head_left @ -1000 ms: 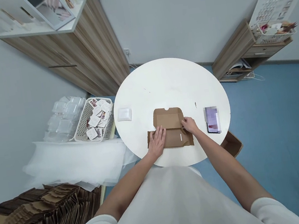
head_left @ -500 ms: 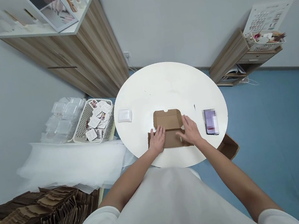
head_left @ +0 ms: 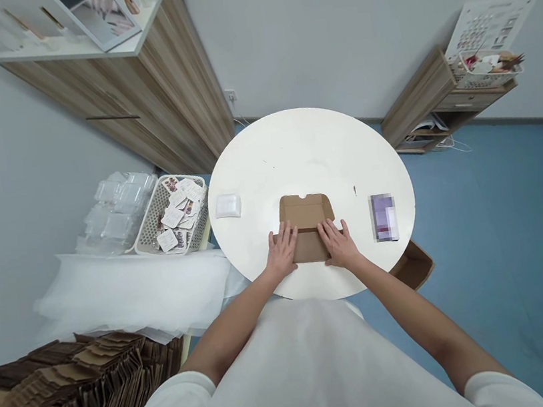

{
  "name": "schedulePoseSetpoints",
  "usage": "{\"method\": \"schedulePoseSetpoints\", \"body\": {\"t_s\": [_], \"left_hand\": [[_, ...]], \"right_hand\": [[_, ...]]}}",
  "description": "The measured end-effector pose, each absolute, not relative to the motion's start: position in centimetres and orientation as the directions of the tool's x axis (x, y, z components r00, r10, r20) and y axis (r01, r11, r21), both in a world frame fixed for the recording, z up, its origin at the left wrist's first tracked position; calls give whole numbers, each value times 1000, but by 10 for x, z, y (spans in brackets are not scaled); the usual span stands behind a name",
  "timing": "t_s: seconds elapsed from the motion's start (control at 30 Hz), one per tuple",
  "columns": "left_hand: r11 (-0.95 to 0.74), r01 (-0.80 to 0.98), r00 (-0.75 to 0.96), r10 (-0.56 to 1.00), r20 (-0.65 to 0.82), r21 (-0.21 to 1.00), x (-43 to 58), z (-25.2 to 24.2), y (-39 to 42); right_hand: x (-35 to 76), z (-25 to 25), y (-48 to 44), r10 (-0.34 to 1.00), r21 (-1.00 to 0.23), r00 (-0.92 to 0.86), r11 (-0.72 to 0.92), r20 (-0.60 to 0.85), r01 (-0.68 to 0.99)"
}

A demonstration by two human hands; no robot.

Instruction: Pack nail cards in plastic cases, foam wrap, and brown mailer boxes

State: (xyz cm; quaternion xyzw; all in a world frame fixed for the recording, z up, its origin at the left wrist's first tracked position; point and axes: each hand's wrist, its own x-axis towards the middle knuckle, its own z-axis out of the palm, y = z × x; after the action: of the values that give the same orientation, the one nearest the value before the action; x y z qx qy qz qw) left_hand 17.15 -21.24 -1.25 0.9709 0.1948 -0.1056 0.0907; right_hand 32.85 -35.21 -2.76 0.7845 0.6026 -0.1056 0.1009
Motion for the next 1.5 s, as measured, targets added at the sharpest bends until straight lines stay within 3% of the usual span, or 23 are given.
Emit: {"method": "schedulePoseSetpoints", "body": {"t_s": [0.17,0.3,0.47,0.63,0.83,0.97,1.17,1.5], "left_hand": [[-626,696,706,687,-172,352,116,-22,-200],[-355,719,609,736,-296,597,92,-43,-193],[-241,747,550,746,-374,619,111,-51,-191],[-237,753,550,738,-390,615,128,-38,-189],[-64,662,569,691,-446,747,136,-29,-194],[-37,687,547,684,-483,725,138,-29,-198],[-91,640,642,609,-466,763,141,-26,-202],[-374,790,600,632,-490,486,155,-22,-193]], "right_hand": [[323,-29,-351,912,20,285,-292,-296,956],[318,-29,-349,900,13,311,-323,-306,946],[312,-28,-342,873,-4,346,-370,-344,929],[309,-30,-337,866,-9,337,-365,-369,931],[305,-32,-334,850,-12,355,-390,-389,921],[303,-31,-334,844,-23,358,-400,-399,916],[303,-36,-335,845,-29,352,-396,-403,918],[303,-32,-337,869,-35,276,-317,-411,948]]}}
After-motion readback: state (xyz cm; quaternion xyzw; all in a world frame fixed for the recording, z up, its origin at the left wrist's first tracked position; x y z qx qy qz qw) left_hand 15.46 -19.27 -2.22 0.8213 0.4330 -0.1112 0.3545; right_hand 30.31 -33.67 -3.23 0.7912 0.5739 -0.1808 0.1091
